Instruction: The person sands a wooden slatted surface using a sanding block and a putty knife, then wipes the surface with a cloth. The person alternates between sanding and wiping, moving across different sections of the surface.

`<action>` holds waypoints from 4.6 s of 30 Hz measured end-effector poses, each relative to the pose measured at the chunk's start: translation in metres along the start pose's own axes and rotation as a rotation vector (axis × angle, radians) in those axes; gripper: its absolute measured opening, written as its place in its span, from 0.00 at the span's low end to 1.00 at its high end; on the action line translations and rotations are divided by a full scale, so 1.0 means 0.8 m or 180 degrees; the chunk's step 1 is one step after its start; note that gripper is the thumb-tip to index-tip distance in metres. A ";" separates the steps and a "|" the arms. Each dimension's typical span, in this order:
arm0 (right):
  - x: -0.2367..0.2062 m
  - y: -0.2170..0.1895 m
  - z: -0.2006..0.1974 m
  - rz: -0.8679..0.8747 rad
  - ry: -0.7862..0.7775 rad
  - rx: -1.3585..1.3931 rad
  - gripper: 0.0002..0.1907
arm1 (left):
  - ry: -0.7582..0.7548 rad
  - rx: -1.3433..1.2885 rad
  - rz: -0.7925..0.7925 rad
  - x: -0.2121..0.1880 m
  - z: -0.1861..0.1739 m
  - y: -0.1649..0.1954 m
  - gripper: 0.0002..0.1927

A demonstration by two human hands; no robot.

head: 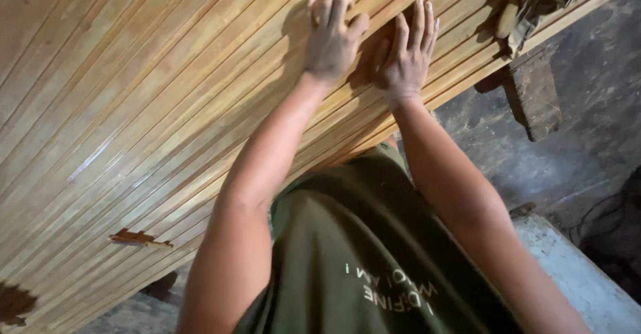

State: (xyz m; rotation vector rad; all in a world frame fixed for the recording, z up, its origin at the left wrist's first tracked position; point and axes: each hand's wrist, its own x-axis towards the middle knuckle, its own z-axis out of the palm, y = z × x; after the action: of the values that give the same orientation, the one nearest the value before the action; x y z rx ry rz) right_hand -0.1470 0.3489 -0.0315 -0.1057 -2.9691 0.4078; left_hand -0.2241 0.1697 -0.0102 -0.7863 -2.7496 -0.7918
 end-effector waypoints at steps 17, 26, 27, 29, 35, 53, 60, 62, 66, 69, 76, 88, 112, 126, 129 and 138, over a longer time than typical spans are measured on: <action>-0.008 -0.008 0.003 -0.0148 -0.0057 -0.0268 0.22 | 0.0064 0.0020 -0.0221 -0.245 -0.135 -0.108 0.08; -0.004 -0.024 -0.012 -0.0088 -0.0054 -0.0084 0.21 | -0.0049 0.0216 -0.0348 -0.280 -0.151 -0.112 0.06; -0.004 -0.024 -0.011 -0.0057 -0.0044 -0.0045 0.22 | -0.0145 0.0205 -0.0421 -0.282 -0.157 -0.113 0.06; -0.005 -0.022 -0.008 -0.0026 -0.0071 0.0028 0.24 | -0.0134 0.0163 -0.0357 -0.269 -0.150 -0.111 0.06; -0.012 -0.019 -0.005 0.0007 -0.0042 -0.0058 0.23 | 0.0075 0.0183 -0.0069 -0.198 -0.077 -0.090 0.09; -0.002 -0.021 -0.017 -0.0092 -0.0025 0.0149 0.22 | -0.0142 0.0130 0.0008 -0.169 -0.096 -0.075 0.09; -0.007 -0.015 -0.011 -0.0073 -0.0001 0.0099 0.23 | 0.0060 0.0182 0.0011 -0.190 -0.123 -0.077 0.05; -0.010 -0.014 -0.011 -0.0109 0.0043 -0.0042 0.24 | 0.0029 0.0182 0.0106 -0.156 -0.075 -0.062 0.04; -0.009 -0.016 -0.011 -0.0010 -0.0076 0.0101 0.25 | -0.0223 0.0189 0.0238 -0.150 -0.061 -0.058 0.04; -0.005 -0.015 -0.011 -0.0116 0.0023 0.0206 0.25 | -0.0237 -0.0040 0.0029 -0.179 -0.103 -0.069 0.04; -0.010 -0.008 -0.006 -0.0013 -0.0002 0.0041 0.28 | 0.0148 0.0108 0.0119 -0.114 -0.063 -0.035 0.05; -0.011 -0.008 -0.002 -0.0163 0.0037 0.0075 0.28 | -0.0358 0.0278 -0.0426 -0.303 -0.204 -0.114 0.06; -0.009 -0.021 0.004 -0.0117 -0.0089 0.0046 0.23 | 0.0167 0.0474 -0.0197 -0.331 -0.141 -0.149 0.08; -0.010 -0.023 0.002 -0.0193 -0.0028 -0.0014 0.24 | 0.0354 0.0407 -0.0546 -0.282 -0.107 -0.122 0.09; -0.007 -0.024 0.000 -0.0154 -0.0100 -0.0071 0.25 | 0.0318 0.0222 -0.0636 -0.299 -0.140 -0.122 0.09; -0.005 -0.031 -0.008 -0.0169 -0.0027 -0.0014 0.22 | 0.0382 0.0319 -0.0618 -0.263 -0.103 -0.103 0.08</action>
State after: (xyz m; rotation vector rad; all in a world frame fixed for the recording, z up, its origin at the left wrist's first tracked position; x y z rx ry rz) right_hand -0.1434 0.3263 -0.0191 -0.0255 -2.9739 0.3962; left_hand -0.0885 -0.0267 -0.0411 -0.4428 -2.7607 -0.7032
